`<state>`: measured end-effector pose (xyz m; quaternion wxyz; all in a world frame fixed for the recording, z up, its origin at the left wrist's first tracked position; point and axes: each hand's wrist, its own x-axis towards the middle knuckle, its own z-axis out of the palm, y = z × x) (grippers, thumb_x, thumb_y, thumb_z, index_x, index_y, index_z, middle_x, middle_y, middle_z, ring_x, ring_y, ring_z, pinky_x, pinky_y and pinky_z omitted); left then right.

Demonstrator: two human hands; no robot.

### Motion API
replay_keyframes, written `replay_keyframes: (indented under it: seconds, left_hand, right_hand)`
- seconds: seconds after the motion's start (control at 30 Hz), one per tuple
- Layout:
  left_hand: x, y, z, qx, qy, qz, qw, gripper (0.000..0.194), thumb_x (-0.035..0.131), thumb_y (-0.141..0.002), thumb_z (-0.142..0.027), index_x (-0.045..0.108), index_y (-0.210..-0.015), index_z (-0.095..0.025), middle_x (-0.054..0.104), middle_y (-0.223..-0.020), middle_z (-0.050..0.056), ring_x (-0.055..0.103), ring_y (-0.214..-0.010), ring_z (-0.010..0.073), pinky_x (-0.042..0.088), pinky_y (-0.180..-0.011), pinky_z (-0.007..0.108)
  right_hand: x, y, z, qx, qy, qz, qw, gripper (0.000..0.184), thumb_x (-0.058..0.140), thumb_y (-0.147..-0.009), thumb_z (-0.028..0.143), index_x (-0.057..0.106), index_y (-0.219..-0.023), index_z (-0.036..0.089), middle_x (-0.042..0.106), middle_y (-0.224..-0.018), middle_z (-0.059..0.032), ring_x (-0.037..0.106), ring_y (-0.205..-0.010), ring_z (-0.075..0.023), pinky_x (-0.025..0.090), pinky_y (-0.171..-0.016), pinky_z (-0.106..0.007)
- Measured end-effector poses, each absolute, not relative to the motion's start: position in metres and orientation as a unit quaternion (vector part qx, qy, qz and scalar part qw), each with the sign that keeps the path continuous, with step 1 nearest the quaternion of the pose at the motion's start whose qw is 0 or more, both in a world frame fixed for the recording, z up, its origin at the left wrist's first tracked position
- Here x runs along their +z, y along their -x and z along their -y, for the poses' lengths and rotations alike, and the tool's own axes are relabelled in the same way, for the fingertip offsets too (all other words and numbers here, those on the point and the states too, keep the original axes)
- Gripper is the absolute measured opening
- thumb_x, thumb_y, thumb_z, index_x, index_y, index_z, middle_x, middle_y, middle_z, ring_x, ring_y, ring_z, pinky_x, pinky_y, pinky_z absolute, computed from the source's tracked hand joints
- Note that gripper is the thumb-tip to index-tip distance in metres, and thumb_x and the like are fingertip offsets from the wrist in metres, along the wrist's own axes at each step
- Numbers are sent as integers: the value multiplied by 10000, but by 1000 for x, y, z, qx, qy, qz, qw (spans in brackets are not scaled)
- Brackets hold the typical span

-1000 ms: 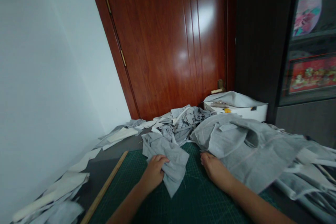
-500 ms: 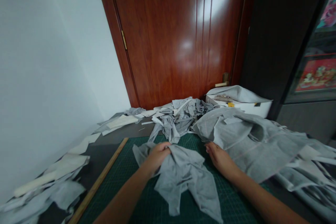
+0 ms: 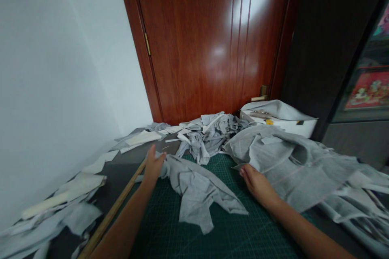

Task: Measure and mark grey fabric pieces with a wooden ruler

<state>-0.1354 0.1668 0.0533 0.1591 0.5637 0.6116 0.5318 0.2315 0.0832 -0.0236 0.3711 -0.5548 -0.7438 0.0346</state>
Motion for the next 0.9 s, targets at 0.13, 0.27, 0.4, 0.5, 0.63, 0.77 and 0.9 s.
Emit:
replay_keyframes:
  seconds: [0.13, 0.27, 0.4, 0.5, 0.63, 0.77, 0.9]
  left_hand:
    - [51, 110, -154, 478, -646, -572, 164, 232, 562, -750, -284, 625, -947, -179, 684, -934, 68, 640, -927, 234, 480, -887, 385]
    - [58, 80, -120, 266, -783, -548, 123, 242, 526, -810, -407, 641, -858, -200, 683, -862, 55, 632, -881, 229, 453, -843, 347]
    - [58, 53, -85, 69, -846, -508, 149, 205, 554, -783, -321, 637, -911, -183, 680, -955, 67, 620, -916, 233, 433, -807, 313]
    - [57, 36, -70, 64, -854, -414, 309, 282, 569, -778, -308, 610, -1031, -191, 675, -986, 49, 617, -908, 207, 446, -778, 294]
    - [57, 29, -73, 132, -803, -311, 491, 409, 522, -838, -349, 505, -1216, -196, 657, -1097, 74, 627, -952, 186, 478, -803, 308]
    - [49, 55, -101, 224, -810, -455, 296, 384, 517, -782, -178, 545, -1165, -175, 619, -1185, 105, 578, -1081, 203, 417, -966, 342]
    - [37, 93, -125, 165, -831, -498, 182, 498, 499, -620, -43, 598, -1087, -185, 600, -1216, 79, 515, -1169, 219, 349, -1038, 350]
  right_hand:
    - [-25, -232, -83, 22, 567, 749, 343, 245, 269, -958, 331, 449, -848, 208, 616, -776, -68, 609, -684, -201, 433, -638, -312]
    - [-24, -231, -81, 29, 573, 760, 307, 251, 254, -962, 336, 453, -884, 204, 623, -729, -55, 611, -621, -193, 401, -577, -291]
    - [-24, -231, -80, 36, 574, 768, 281, 260, 246, -966, 335, 460, -924, 193, 638, -718, -60, 631, -632, -201, 393, -574, -286]
    - [-25, -230, -81, 16, 587, 766, 261, 264, 250, -964, 319, 478, -948, 185, 656, -752, -75, 651, -683, -218, 390, -582, -287]
    - [-23, -230, -83, -1, 620, 749, 233, 260, 264, -960, 282, 503, -921, 186, 668, -808, -84, 664, -717, -221, 388, -586, -282]
    - [-21, -231, -82, 6, 638, 732, 239, 273, 269, -965, 295, 520, -940, 190, 663, -796, -67, 665, -705, -211, 406, -595, -277]
    - [-22, -232, -83, 32, 606, 747, 273, 293, 274, -958, 284, 545, -997, 180, 670, -927, -93, 659, -810, -215, 464, -697, -309]
